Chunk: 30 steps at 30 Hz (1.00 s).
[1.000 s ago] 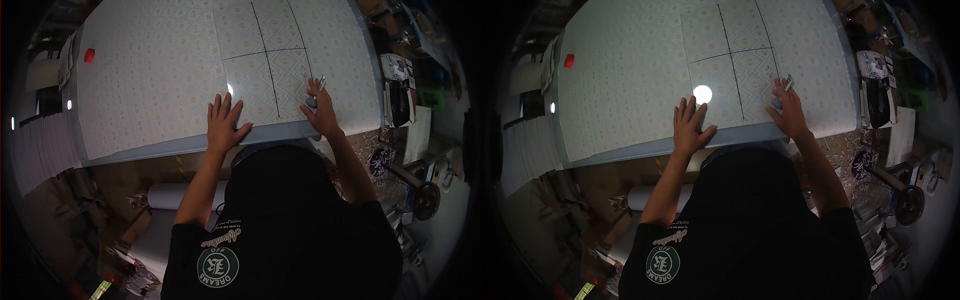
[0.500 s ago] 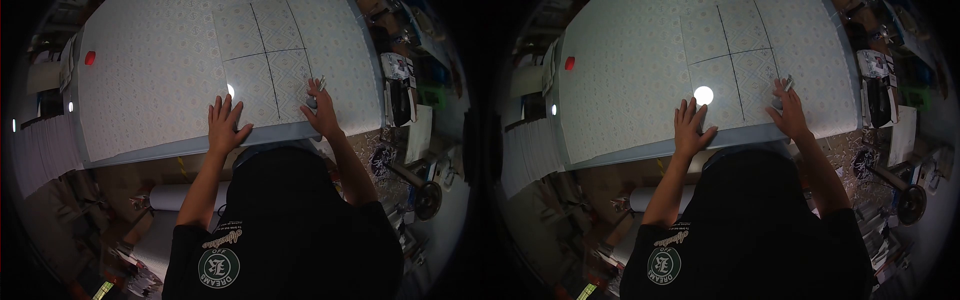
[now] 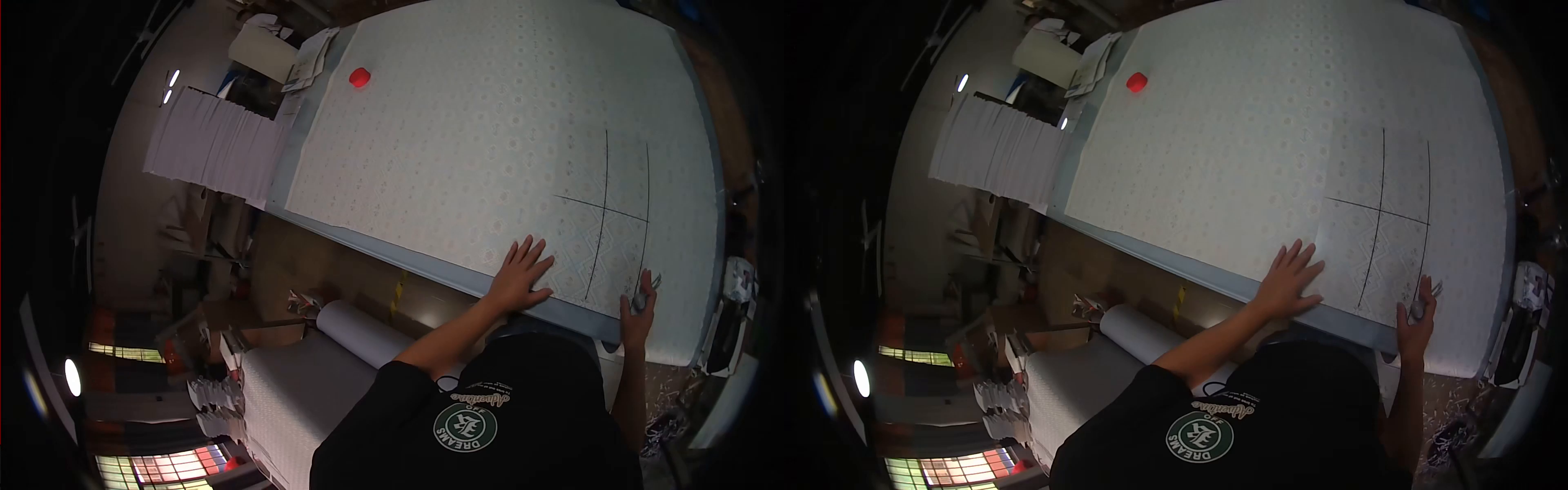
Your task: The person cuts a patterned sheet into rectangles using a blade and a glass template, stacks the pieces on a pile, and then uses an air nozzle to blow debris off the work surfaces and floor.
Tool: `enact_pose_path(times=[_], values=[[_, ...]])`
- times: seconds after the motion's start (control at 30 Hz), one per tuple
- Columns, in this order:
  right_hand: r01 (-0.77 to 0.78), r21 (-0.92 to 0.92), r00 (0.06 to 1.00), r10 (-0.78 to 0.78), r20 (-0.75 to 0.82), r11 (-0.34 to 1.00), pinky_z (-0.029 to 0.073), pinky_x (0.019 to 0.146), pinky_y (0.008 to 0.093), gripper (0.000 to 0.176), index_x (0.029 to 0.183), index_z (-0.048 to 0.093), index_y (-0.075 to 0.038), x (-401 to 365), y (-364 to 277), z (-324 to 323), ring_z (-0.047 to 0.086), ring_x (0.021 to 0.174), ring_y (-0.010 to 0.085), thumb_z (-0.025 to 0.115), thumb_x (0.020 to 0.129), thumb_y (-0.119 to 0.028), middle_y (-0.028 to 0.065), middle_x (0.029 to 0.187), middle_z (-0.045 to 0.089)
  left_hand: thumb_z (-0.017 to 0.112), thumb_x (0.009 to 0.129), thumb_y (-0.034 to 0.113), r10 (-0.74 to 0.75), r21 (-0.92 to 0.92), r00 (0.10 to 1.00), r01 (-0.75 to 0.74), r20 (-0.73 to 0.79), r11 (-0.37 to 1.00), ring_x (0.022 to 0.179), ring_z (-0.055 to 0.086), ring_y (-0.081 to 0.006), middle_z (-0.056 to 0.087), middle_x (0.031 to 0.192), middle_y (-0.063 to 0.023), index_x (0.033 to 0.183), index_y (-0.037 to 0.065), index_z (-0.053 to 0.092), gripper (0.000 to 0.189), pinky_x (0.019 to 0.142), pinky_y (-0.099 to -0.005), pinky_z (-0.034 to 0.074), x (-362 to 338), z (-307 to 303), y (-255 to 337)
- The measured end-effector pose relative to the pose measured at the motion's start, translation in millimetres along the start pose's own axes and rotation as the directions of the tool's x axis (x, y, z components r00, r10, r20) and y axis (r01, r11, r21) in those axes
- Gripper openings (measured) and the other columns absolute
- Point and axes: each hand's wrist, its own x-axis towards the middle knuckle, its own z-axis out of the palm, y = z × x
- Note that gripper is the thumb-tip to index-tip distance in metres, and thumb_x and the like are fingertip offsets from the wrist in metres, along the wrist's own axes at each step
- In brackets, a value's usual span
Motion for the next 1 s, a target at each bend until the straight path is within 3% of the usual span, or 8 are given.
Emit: enact_pose_path(times=[0.1, 0.17, 0.3, 0.37, 0.47, 0.57, 0.73, 1.0], values=[[0.04, 0.315, 0.989, 0.007, -0.149, 0.948, 0.044, 0.106, 0.0388, 0.049, 0.135, 0.05, -0.001, -12.7, 47.2, -5.6, 0.055, 0.129, 0.0258, 0.067, 0.09, -0.001, 0.0167, 0.142, 0.055, 0.074, 0.079, 0.045, -0.021, -0.027, 0.999, 0.023, 0.047, 0.999, 0.151, 0.019, -0.0409, 0.032, 0.159, -0.019, 0.14, 0.012, 0.055, 0.072, 0.121, -0.0579, 0.014, 4.7, -1.2, 5.4], [-0.546, 0.316, 0.825, 0.564, 0.042, 0.776, 0.046, 0.098, 0.0329, 0.035, 0.124, 0.057, 0.001, -21.6, 60.8, -25.8, 0.061, 0.113, 0.0183, 0.067, 0.09, -0.001, 0.012, 0.116, 0.066, 0.074, 0.079, 0.044, -0.03, -0.046, 0.998, 0.033, 0.064, 0.998, 0.151, 0.018, -0.0412, 0.033, 0.159, -0.019, 0.139, 0.012, 0.056, 0.071, 0.121, -0.0574, 0.015, 3.6, -3.2, 6.4], [-0.417, 0.258, 0.884, 0.455, -0.106, 0.871, 0.048, 0.083, 0.029, 0.023, 0.113, 0.06, 0.0, -19.9, 8.0, -41.7, 0.059, 0.09, 0.0141, 0.065, 0.091, -0.002, 0.0064, 0.091, 0.063, 0.075, 0.077, 0.042, -0.039, -0.066, 0.999, 0.041, 0.03, 0.997, 0.148, 0.024, -0.0419, 0.038, 0.154, -0.0205, 0.133, 0.011, 0.06, 0.065, 0.121, -0.0568, 0.017, 8.7, -2.9, 8.4], [-0.028, -0.02, 0.961, 0.022, -0.276, 0.999, 0.047, 0.072, 0.0264, 0.014, 0.104, 0.059, 0.001, -20.0, -7.7, -45.9, 0.056, 0.076, 0.0141, 0.063, 0.091, -0.002, 0.0046, 0.081, 0.058, 0.076, 0.075, 0.034, -0.005, -0.046, 0.994, -0.001, -0.111, 0.999, 0.138, 0.036, -0.0422, 0.046, 0.143, -0.0214, 0.115, 0.008, 0.067, 0.048, 0.117, -0.0545, 0.026, 16.8, 1.1, 13.4], [0.049, -0.148, 0.937, -0.097, -0.335, 0.988, 0.046, 0.065, 0.0267, 0.01, 0.1, 0.058, 0.0, -21.3, -26.8, -48.7, 0.053, 0.067, 0.0141, 0.061, 0.09, -0.001, 0.005, 0.075, 0.054, 0.075, 0.074, 0.024, 0.066, -0.086, 0.976, -0.086, -0.207, 0.993, 0.118, 0.05, -0.0401, 0.057, 0.12, -0.0195, 0.093, 0.005, 0.067, 0.028, 0.103, -0.0504, 0.041, 44.5, 6.0, 21.9], [-0.162, -0.039, 0.981, 0.157, -0.114, 0.986, 0.05, 0.066, 0.0312, 0.009, 0.099, 0.058, -0.004, -35.8, -37.3, -60.3, 0.06, 0.07, 0.017, 0.064, 0.092, -0.005, 0.0114, 0.079, 0.06, 0.072, 0.075, 0.018, 0.121, -0.143, 0.989, -0.132, -0.08, 0.981, 0.094, 0.055, -0.0373, 0.058, 0.094, -0.0157, 0.081, 0.005, 0.065, 0.016, 0.08, -0.0482, 0.047, 82.1, 11.1, 37.8], [-0.31, -0.109, 0.949, 0.302, -0.086, 0.944, 0.052, 0.069, 0.0353, 0.019, 0.104, 0.062, -0.005, -54.4, -70.0, -68.1, 0.067, 0.075, 0.026, 0.071, 0.091, -0.016, 0.0161, 0.085, 0.068, 0.08, 0.075, 0.028, 0.21, -0.017, 0.968, -0.21, 0.134, 0.978, 0.104, 0.055, -0.0357, 0.059, 0.109, -0.0156, 0.118, 0.007, 0.062, 0.051, 0.089, -0.0441, 0.05, 129.9, 31.0, 78.0], [-0.402, -0.141, 0.915, 0.4, -0.044, 0.905, 0.054, 0.073, 0.0412, 0.021, 0.106, 0.061, -0.006, -75.3, -68.3, -57.7, 0.07, 0.087, 0.0362, 0.069, 0.092, -0.019, 0.0179, 0.092, 0.07, 0.087, 0.064, 0.047, 0.172, 0.161, 0.932, -0.232, 0.318, 0.959, 0.113, 0.053, -0.0383, 0.052, 0.125, -0.019, 0.136, 0.007, 0.049, 0.091, 0.093, -0.0485, 0.049, 157.0, 47.9, 130.2]])
